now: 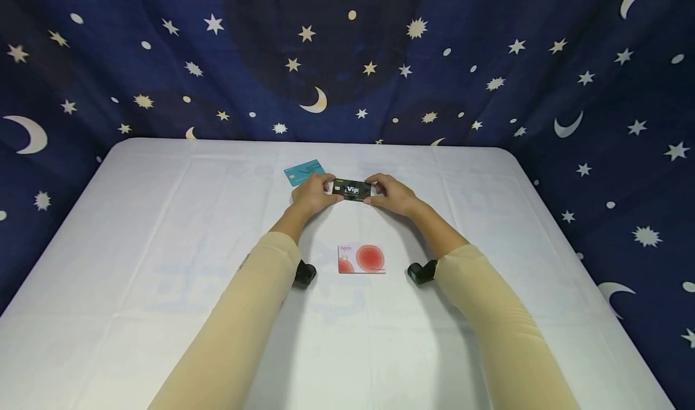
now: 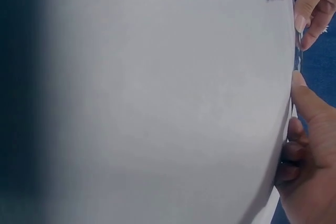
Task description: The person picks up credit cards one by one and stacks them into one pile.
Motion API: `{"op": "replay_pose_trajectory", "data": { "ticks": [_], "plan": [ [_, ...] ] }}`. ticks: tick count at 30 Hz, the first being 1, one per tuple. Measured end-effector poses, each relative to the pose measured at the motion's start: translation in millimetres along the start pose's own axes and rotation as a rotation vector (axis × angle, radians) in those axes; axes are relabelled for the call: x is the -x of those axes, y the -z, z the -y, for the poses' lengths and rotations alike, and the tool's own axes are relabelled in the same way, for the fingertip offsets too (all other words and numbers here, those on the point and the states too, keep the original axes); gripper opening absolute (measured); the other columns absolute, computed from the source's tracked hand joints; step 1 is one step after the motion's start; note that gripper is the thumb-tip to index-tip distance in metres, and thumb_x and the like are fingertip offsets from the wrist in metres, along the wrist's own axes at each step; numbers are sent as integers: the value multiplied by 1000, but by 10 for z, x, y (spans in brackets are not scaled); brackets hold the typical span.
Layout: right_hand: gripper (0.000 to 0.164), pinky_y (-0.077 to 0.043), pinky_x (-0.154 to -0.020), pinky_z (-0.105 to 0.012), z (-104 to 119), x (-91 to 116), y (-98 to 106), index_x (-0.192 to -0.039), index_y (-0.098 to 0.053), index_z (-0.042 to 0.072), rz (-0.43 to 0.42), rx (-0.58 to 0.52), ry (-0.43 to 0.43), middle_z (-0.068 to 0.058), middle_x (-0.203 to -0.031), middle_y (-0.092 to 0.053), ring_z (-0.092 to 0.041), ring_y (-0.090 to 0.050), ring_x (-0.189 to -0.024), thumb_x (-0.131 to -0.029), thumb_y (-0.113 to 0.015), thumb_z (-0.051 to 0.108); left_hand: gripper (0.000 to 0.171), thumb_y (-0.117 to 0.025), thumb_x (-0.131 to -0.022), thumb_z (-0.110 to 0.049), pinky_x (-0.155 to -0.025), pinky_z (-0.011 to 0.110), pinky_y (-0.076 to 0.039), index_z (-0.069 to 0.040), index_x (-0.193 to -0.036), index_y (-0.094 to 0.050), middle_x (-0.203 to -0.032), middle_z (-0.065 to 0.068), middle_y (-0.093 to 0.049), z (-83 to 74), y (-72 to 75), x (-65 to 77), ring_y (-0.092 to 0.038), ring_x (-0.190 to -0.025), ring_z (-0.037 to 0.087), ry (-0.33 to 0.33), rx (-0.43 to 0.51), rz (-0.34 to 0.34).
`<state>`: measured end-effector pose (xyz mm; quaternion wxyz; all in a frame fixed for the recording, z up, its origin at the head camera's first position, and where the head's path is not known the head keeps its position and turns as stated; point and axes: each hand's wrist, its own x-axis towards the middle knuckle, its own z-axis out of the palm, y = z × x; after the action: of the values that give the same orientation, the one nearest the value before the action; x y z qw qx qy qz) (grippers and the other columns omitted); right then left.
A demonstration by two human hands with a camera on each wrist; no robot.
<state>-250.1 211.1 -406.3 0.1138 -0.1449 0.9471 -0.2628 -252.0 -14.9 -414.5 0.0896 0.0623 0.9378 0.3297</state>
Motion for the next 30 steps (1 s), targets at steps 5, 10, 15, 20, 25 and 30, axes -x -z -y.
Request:
{"op": "replay_pose_trajectory", "data": {
  "ticks": [5,10,15,20,25,30],
  "plan": [
    [53,-32,-72,-32,-7,-1,-28,-131,-46,14,-28,-52,11,-7,-100,-50,-20,-43,-82,-86,-69,30,59,-75,-80,-37,-82,38,-35,-21,-133,-55,-94,-5,-52,3,-7,3,-49,-87,13,-4,42,-16],
    [54,-33,-67,-31,-16,18,-62,-130,-42,14,-71,-66,47,-6,-99,-52,-18,-41,-75,-86,-70,26,59,-77,-78,-35,-88,42,-36,-24,-131,-54,-103,-6,-57,4,-15,6,-54,-96,14,-11,79,-36],
    [52,-33,-59,-28,0,40,-91,-129,-42,12,-116,-128,76,-5,-96,-56,-15,-40,-62,-86,-70,21,58,-78,-77,-32,-90,43,-36,-24,-128,-51,-109,-5,-60,26,-46,2,-56,-101,15,-29,120,-65],
    [51,-34,-57,-27,28,50,-117,-128,-47,12,-156,-173,66,-5,-93,-58,-13,-42,-60,-84,-72,20,60,-78,-77,-28,-89,42,-35,-23,-130,-49,-102,-4,-60,43,-63,22,-57,-96,16,-46,159,-88],
    [54,-35,-60,-28,33,75,-120,-129,-51,13,-187,-195,29,-4,-94,-59,-15,-45,-65,-81,-74,21,64,-76,-79,-28,-86,40,-39,-25,-137,-49,-102,-4,-63,45,-86,63,-57,-95,16,-75,143,-109],
    [63,-37,-64,-29,32,84,-113,-132,-50,10,-167,-239,32,-6,-93,-56,-17,-44,-69,-77,-79,18,69,-76,-79,-33,-75,35,-41,-25,-141,-47,-99,-5,-63,48,-110,85,-54,-83,16,-108,92,-104]
  ]
}}
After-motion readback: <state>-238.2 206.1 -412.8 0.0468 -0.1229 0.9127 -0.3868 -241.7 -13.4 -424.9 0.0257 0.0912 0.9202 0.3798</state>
